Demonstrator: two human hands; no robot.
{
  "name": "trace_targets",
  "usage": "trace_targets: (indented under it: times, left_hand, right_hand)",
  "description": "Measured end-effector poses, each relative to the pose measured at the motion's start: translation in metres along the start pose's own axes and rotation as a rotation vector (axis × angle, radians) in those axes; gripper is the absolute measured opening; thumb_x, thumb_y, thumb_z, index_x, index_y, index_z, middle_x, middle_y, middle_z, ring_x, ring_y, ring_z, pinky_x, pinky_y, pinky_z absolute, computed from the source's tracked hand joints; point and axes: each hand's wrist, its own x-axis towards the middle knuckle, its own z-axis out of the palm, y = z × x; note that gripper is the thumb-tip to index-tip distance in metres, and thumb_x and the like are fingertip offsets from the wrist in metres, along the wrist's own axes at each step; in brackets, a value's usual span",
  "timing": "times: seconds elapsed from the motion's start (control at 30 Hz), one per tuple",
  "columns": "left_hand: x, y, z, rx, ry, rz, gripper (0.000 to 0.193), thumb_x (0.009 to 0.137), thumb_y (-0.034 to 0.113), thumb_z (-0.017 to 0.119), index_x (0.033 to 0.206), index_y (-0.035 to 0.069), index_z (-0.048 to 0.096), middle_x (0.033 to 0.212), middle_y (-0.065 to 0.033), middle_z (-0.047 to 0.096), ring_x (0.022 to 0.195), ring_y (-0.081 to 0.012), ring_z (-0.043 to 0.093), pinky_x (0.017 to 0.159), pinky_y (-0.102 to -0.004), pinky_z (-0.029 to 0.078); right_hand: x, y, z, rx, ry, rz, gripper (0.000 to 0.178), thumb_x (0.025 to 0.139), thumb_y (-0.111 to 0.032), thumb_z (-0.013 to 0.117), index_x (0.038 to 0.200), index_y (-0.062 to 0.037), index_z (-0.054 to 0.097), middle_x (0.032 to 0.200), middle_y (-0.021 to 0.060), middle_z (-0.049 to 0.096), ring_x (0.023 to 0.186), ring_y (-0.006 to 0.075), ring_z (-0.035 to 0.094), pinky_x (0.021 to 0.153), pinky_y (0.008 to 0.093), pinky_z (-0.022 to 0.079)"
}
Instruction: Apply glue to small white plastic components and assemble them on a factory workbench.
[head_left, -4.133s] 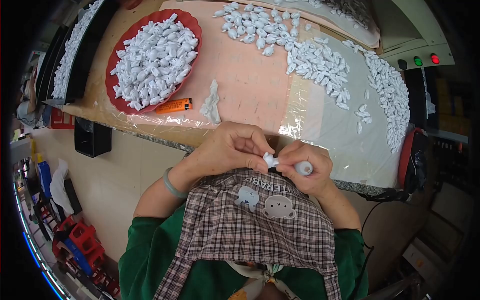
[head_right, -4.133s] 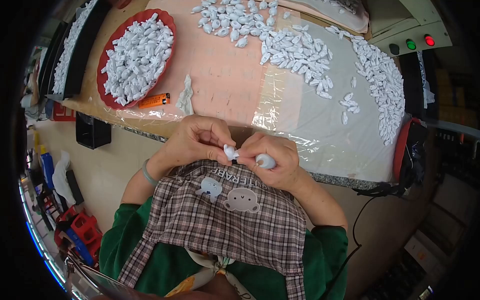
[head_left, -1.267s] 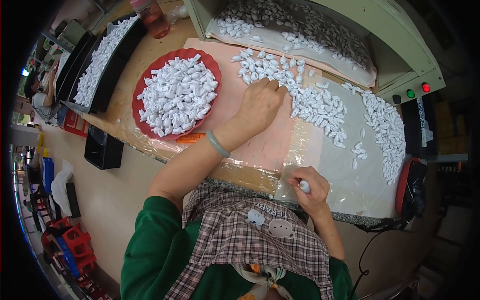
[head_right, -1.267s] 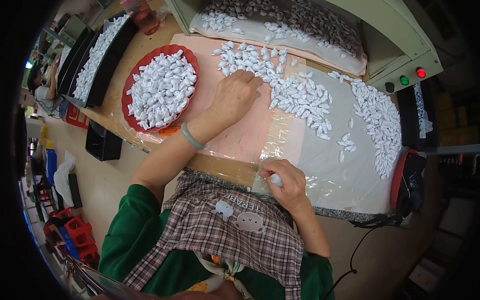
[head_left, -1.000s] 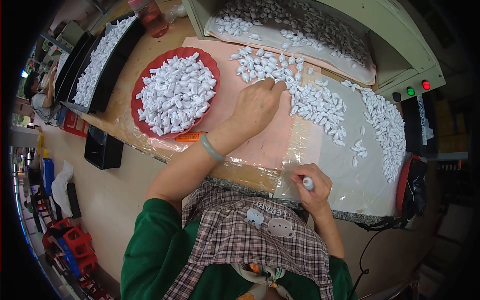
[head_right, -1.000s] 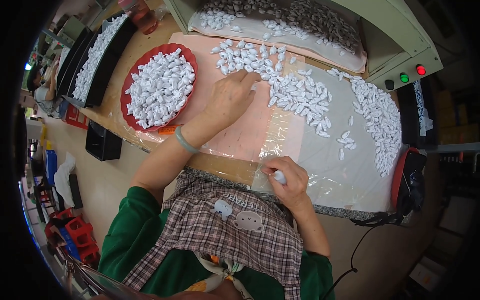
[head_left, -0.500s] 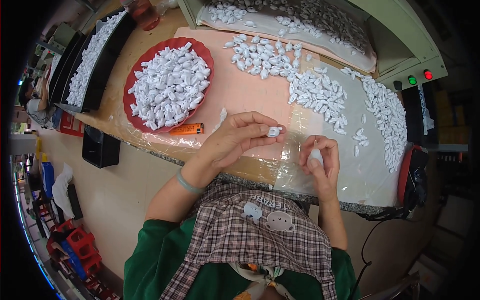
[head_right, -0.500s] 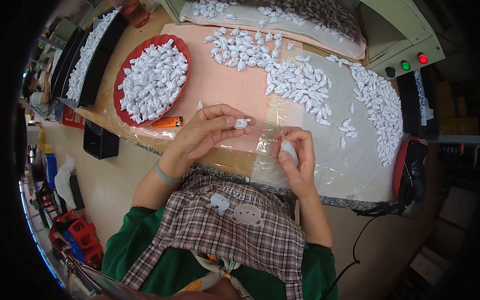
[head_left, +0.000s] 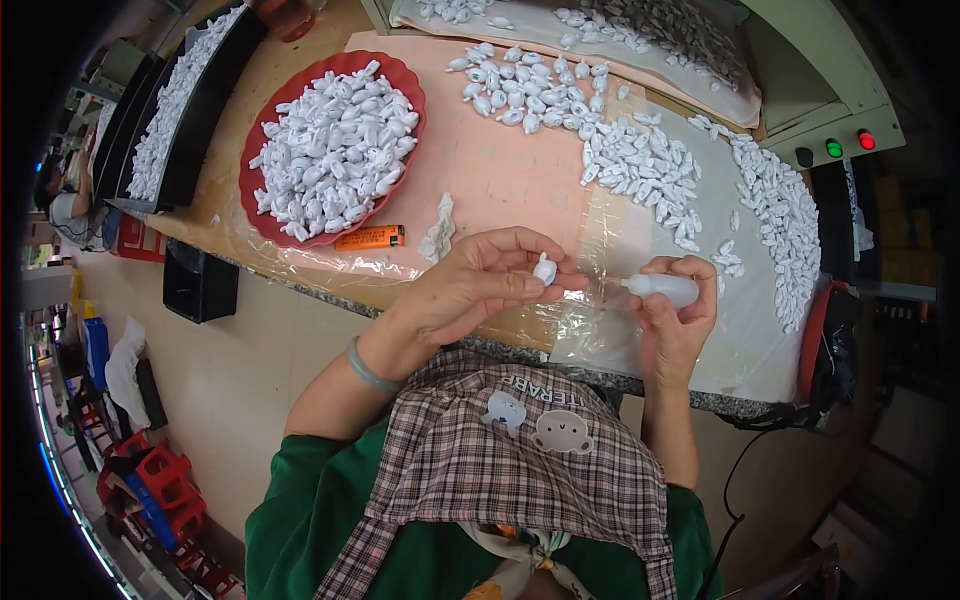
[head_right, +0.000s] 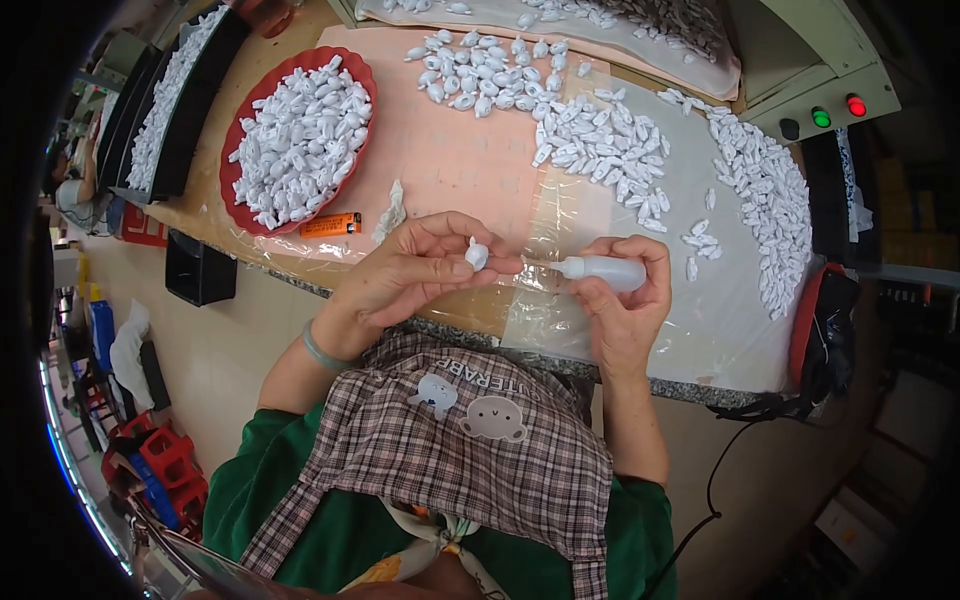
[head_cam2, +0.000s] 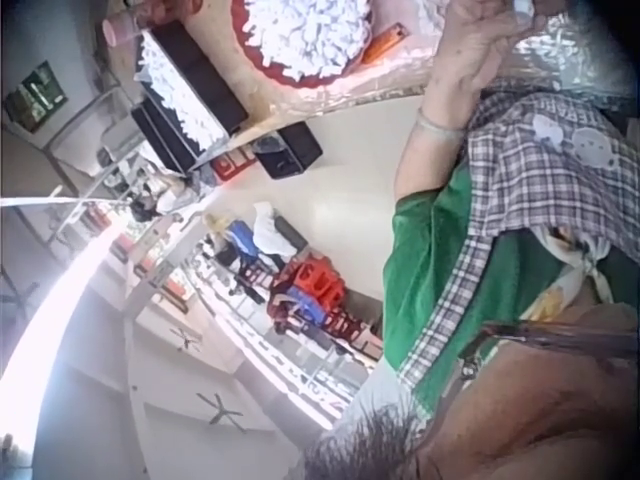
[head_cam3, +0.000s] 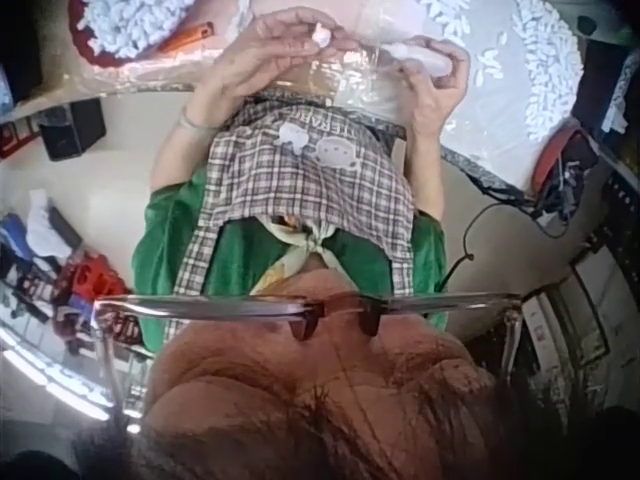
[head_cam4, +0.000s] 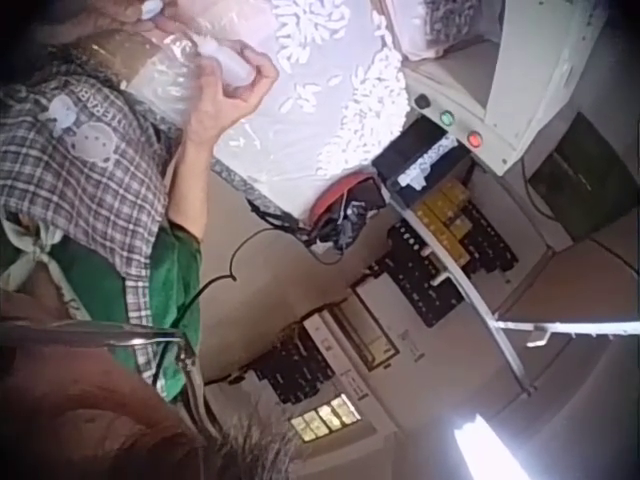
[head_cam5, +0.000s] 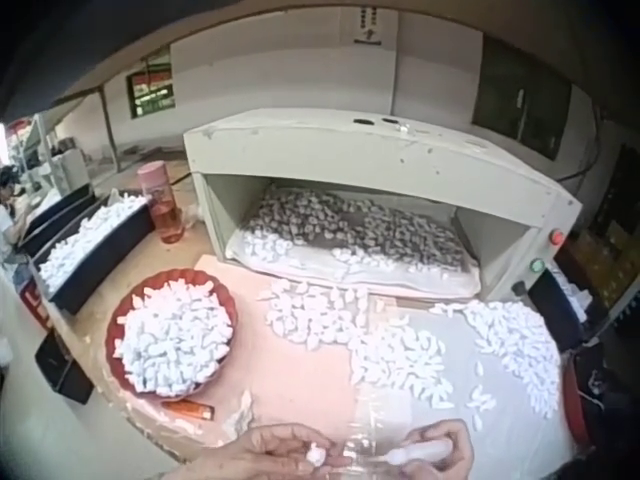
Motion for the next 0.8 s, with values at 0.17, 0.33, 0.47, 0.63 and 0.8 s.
trace_targets:
  times: [0.17, 0.33, 0.47, 0.63, 0.8]
  left_hand:
    - [-0.006, 0.003, 0.004, 0.016, 0.033, -0.051, 0.039, 0.086, 0.001, 0.062, 0.124, -0.002, 0.053, 0.116, -0.0165, 0.061, 0.109, -0.0266, 0.061, 0.096, -0.0317, 0.048]
    - [-0.006, -0.005, -0.006, -0.016, 0.014, -0.037, 0.038, 0.085, 0.0, 0.062, 0.122, -0.001, 0.055, 0.114, -0.017, 0.062, 0.107, -0.026, 0.062, 0.095, -0.0324, 0.049]
    - [-0.008, -0.003, 0.001, -0.053, 0.022, -0.046, 0.036, 0.086, 0.001, 0.062, 0.121, -0.002, 0.056, 0.114, -0.0178, 0.062, 0.103, -0.0253, 0.064, 0.092, -0.0308, 0.052]
    - [-0.009, -0.002, 0.002, -0.086, 0.048, -0.079, 0.034, 0.087, 0.003, 0.062, 0.12, -0.004, 0.056, 0.112, -0.0189, 0.062, 0.101, -0.0267, 0.064, 0.09, -0.0301, 0.053]
    - [-0.009, -0.002, -0.001, -0.094, 0.024, -0.103, 0.034, 0.088, 0.004, 0.061, 0.121, -0.005, 0.056, 0.11, -0.0151, 0.064, 0.101, -0.0271, 0.065, 0.09, -0.03, 0.053]
  right_hand:
    - [-0.002, -0.006, 0.003, -0.122, 0.022, -0.049, 0.045, 0.078, -0.015, 0.077, 0.112, -0.0016, 0.05, 0.097, 0.0137, 0.06, 0.066, 0.0133, 0.058, 0.05, 0.0196, 0.044]
    - [-0.007, -0.017, 0.01, -0.204, -0.011, -0.131, 0.045, 0.084, -0.024, 0.072, 0.114, 0.0005, 0.05, 0.095, 0.0148, 0.061, 0.066, 0.0126, 0.057, 0.052, 0.0204, 0.044]
    - [-0.009, -0.019, 0.007, -0.302, -0.085, -0.238, 0.039, 0.09, -0.023, 0.064, 0.114, 0.0039, 0.051, 0.095, 0.0154, 0.063, 0.079, 0.0182, 0.062, 0.069, 0.0278, 0.051]
    - [-0.011, -0.021, 0.007, -0.496, -0.101, -0.37, 0.044, 0.092, -0.033, 0.06, 0.116, 0.0023, 0.05, 0.09, 0.0156, 0.062, 0.063, 0.0116, 0.053, 0.05, 0.0206, 0.04]
    - [-0.012, -0.024, 0.009, -0.579, -0.125, -0.445, 0.044, 0.093, -0.033, 0.059, 0.116, 0.003, 0.049, 0.091, 0.017, 0.063, 0.063, 0.0116, 0.053, 0.051, 0.0206, 0.041]
